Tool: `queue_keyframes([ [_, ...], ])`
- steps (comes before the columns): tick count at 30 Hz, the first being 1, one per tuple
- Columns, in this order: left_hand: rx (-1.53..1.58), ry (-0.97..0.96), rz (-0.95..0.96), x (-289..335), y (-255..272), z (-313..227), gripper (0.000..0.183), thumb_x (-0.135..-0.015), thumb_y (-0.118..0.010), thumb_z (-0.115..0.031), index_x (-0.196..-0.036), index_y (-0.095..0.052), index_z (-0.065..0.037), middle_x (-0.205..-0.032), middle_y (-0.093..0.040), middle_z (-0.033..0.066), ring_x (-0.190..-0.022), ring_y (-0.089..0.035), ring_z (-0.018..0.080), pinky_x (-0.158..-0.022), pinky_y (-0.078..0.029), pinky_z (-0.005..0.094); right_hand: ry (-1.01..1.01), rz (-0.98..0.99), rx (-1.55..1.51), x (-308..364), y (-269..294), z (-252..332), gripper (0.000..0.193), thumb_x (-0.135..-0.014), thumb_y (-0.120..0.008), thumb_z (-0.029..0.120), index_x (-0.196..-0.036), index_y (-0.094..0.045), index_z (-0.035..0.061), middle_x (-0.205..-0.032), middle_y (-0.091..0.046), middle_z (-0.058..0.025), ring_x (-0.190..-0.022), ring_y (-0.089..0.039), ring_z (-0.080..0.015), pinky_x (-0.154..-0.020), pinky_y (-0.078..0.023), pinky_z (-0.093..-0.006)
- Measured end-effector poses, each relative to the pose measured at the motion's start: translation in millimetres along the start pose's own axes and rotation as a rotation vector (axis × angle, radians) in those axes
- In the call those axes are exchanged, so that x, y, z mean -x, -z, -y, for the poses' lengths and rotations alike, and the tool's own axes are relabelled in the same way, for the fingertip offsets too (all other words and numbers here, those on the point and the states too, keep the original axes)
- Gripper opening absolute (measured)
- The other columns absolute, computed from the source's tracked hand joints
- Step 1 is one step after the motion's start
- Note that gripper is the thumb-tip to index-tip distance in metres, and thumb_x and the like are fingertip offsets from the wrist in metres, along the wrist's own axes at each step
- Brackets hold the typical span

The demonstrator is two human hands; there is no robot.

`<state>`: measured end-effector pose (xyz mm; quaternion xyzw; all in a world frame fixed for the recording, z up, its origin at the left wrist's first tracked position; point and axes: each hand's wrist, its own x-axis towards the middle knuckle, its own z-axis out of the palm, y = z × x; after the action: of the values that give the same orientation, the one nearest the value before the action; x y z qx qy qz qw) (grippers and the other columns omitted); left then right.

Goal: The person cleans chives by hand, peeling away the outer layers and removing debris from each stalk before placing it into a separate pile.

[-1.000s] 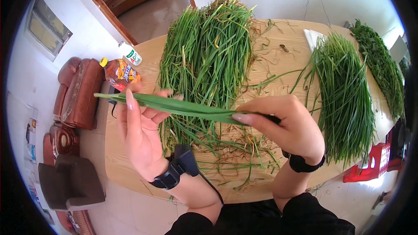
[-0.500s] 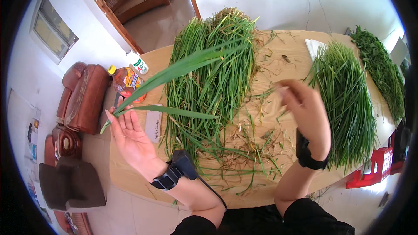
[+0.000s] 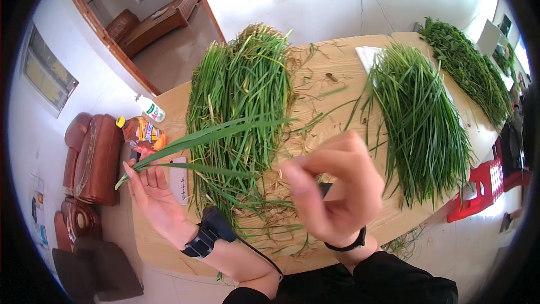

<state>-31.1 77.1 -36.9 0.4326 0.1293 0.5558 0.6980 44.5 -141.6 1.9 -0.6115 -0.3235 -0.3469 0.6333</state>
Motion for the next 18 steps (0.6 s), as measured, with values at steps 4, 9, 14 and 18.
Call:
queue_keyframes([
  [4, -0.188, -0.015, -0.034, 7.9, -11.4, -4.6, 0.029, -0.086, -0.056, -0.024, -0.105, -0.053, -0.001, -0.089, -0.058, 0.0060, -0.075, -0.057, 0.0105, -0.068, -0.051, 0.0236, 0.158, 0.189, 0.098, 0.0, 1.2, 5.6, 0.032, -0.063, -0.071, 0.019, -0.089, -0.059, 0.0042, -0.084, -0.056, -0.0069, -0.072, -0.051, -0.0221, -0.062, -0.041, -0.0308],
  [9, -0.357, 0.142, 0.267, 23.3, -16.6, -7.4, 0.037, -0.088, -0.051, -0.022, -0.117, -0.044, 0.000, -0.099, -0.057, 0.0090, -0.082, -0.061, 0.0210, -0.058, -0.048, 0.0254, -0.173, 0.395, 0.296, 8.6, -16.8, 8.5, 0.034, -0.075, -0.063, 0.026, -0.100, -0.056, 0.0040, -0.084, -0.057, -0.0133, -0.083, -0.054, -0.0298, -0.066, -0.043, -0.0382],
  [14, -0.394, 0.051, 0.308, 34.8, -41.9, -1.3, 0.040, -0.090, -0.044, -0.026, -0.121, -0.041, 0.000, -0.103, -0.056, 0.0108, -0.081, -0.060, 0.0174, -0.063, -0.048, 0.0258, -0.301, 0.683, 0.068, 14.6, 23.1, -3.6, 0.017, -0.082, -0.055, 0.018, -0.091, -0.055, 0.0042, -0.064, -0.054, -0.0152, -0.055, -0.053, -0.0354, -0.047, -0.042, -0.0411],
  [18, -0.336, 0.140, 0.474, 25.2, -31.1, -6.6, 0.045, -0.093, -0.034, -0.033, -0.123, -0.040, -0.001, -0.095, -0.056, 0.0093, -0.074, -0.055, 0.0134, -0.075, -0.045, 0.0258, -0.344, 0.198, 0.327, -16.2, 95.8, -18.5, 0.015, -0.082, -0.050, 0.004, -0.093, -0.061, 0.0035, -0.066, -0.057, -0.0048, -0.048, -0.047, -0.0081, -0.045, -0.037, -0.0233],
])
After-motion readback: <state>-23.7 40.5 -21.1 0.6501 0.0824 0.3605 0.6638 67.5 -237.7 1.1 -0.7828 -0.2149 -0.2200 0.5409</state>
